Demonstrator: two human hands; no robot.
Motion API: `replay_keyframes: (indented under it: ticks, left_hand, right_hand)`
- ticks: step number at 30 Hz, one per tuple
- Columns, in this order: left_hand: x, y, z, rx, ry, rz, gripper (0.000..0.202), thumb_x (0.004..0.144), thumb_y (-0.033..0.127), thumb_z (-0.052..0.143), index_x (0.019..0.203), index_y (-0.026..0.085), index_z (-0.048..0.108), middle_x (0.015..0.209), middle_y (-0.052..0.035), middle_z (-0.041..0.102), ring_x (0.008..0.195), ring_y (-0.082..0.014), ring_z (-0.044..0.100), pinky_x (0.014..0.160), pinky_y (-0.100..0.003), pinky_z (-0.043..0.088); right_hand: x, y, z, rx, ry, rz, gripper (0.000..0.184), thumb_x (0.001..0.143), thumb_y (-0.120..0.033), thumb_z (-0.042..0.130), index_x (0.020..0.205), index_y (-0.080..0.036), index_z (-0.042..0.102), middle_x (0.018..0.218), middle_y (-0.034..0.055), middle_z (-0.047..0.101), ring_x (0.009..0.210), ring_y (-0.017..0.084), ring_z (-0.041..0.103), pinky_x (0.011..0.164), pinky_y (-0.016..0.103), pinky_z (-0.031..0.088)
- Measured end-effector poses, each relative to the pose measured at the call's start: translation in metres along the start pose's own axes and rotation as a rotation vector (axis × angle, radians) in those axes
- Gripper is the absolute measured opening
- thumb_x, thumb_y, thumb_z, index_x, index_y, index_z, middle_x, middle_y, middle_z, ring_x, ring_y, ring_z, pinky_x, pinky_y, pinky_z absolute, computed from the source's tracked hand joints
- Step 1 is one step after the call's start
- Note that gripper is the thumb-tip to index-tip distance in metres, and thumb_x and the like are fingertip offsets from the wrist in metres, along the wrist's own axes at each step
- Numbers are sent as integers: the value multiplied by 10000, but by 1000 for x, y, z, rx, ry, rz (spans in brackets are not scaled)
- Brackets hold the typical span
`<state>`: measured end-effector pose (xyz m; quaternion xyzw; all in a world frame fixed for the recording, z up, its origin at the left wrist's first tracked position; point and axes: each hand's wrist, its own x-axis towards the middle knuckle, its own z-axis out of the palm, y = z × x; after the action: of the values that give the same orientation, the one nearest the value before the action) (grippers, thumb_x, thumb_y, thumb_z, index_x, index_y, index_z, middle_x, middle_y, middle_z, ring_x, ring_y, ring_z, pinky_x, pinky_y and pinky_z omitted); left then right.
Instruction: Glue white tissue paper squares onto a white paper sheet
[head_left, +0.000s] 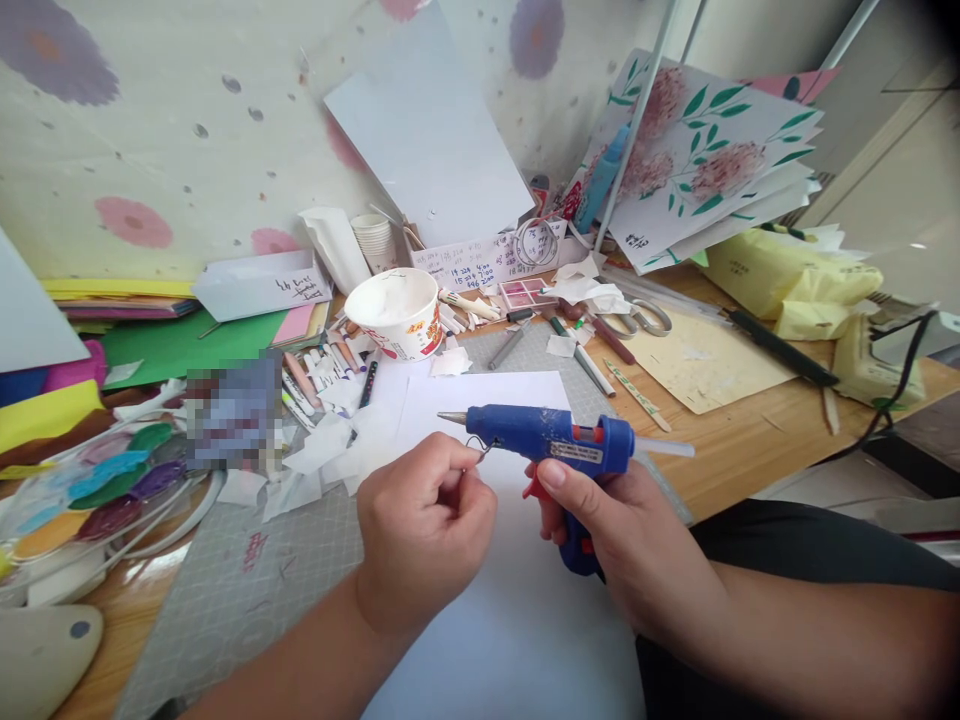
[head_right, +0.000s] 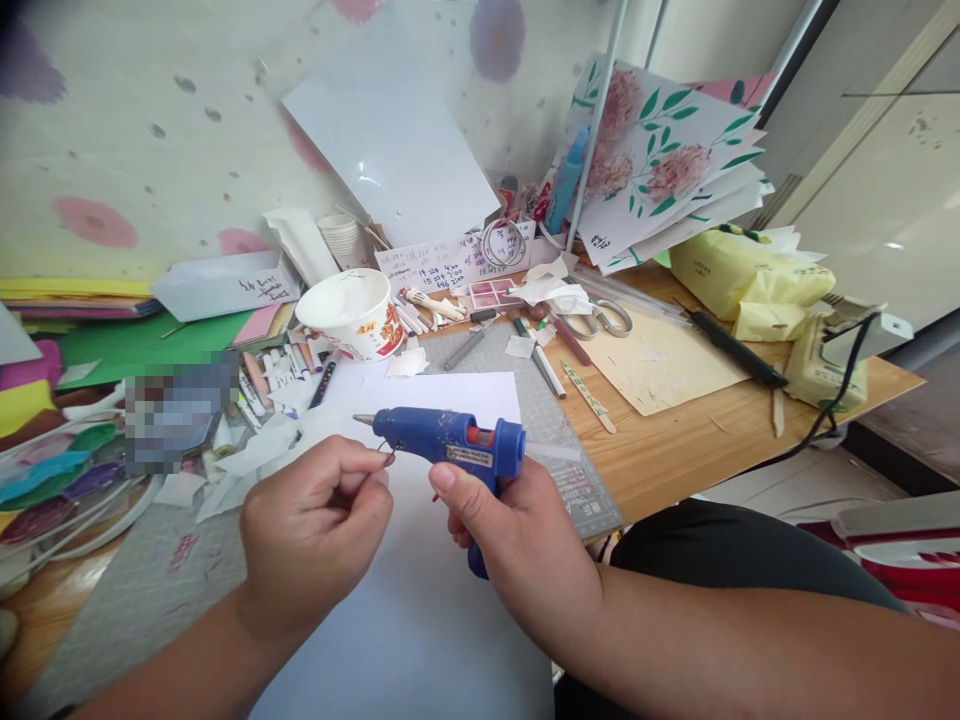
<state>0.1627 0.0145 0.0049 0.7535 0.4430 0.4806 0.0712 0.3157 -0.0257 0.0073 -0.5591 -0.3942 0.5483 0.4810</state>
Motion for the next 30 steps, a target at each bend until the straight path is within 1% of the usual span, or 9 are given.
replay_keyframes:
  ticks: [3, 7, 12, 16, 19, 22, 25, 28, 30]
  left_hand:
    - [-1, 0, 2, -43, -38, -29, 115, 680, 73, 532, 672, 184, 562, 450, 99, 385, 378, -52, 360, 411, -175, 342]
    - [-1, 2, 0, -45, -56, -40, 122, 690, 87, 538, 611, 180, 531, 445, 90, 409, 373, -48, 373, 399, -167, 332]
    - [1, 5, -3, -10, -28, -10, 167, 687, 71, 513, 561, 179, 508, 433, 87, 389, 379, -47, 353, 410, -175, 320]
    - [2, 4, -3, -8, 0, 0, 153, 668, 57, 502, 574, 178, 511, 432, 91, 361, 382, -48, 336, 407, -181, 305]
    - [0, 2, -3, -23, 10, -6, 147, 673, 48, 511, 600, 173, 538, 440, 91, 372, 392, -47, 344, 417, -180, 315]
    - [-3, 1, -3, -64, 12, -22, 133, 696, 50, 536, 662, 169, 586, 460, 88, 420, 404, -48, 372, 422, -176, 333]
    - [-5, 0, -4, -143, -32, -76, 107, 736, 78, 559, 739, 171, 612, 480, 86, 466, 398, -49, 411, 422, -174, 372]
    - [-7, 1, -3, -256, -98, -148, 99, 772, 106, 550, 816, 171, 611, 520, 68, 548, 420, -76, 514, 437, -195, 438]
    - [-7, 2, -2, -323, -118, -185, 108, 785, 113, 557, 858, 175, 607, 565, 52, 608, 453, -99, 579, 452, -212, 479]
  right_hand:
    - [0, 0, -1, -7, 4, -13, 415, 774, -562, 599, 692, -157, 570, 550, -4, 540, 508, 95, 491, 471, 210, 380]
    - [-4, 0, 0, -62, -4, -25, 413, 775, -558, 592, 673, -159, 557, 553, -2, 534, 496, 94, 475, 452, 209, 370]
    - [-8, 0, 1, -103, -22, -47, 437, 789, -556, 577, 609, -161, 525, 532, -13, 495, 476, 78, 431, 449, 206, 356]
    - [-9, 1, 0, -112, -13, -90, 401, 779, -558, 591, 674, -173, 558, 569, -4, 525, 502, 98, 460, 432, 214, 342]
    - [-8, 1, 1, -108, -14, -99, 394, 787, -557, 583, 694, -175, 568, 584, 0, 542, 508, 102, 473, 437, 217, 351]
    - [-7, -1, 2, -70, -20, -72, 408, 796, -558, 574, 689, -164, 561, 564, -8, 528, 496, 87, 463, 447, 206, 358]
    - [-5, -4, 1, -41, -14, -82, 403, 790, -552, 586, 706, -159, 565, 562, -9, 534, 505, 83, 481, 452, 193, 367]
    - [-3, -5, -2, -25, -10, -78, 406, 781, -562, 596, 720, -161, 568, 561, -11, 543, 507, 84, 494, 455, 189, 381]
    - [-3, -5, -4, -25, -13, -69, 415, 778, -570, 596, 713, -162, 566, 563, -9, 547, 508, 84, 495, 455, 188, 387]
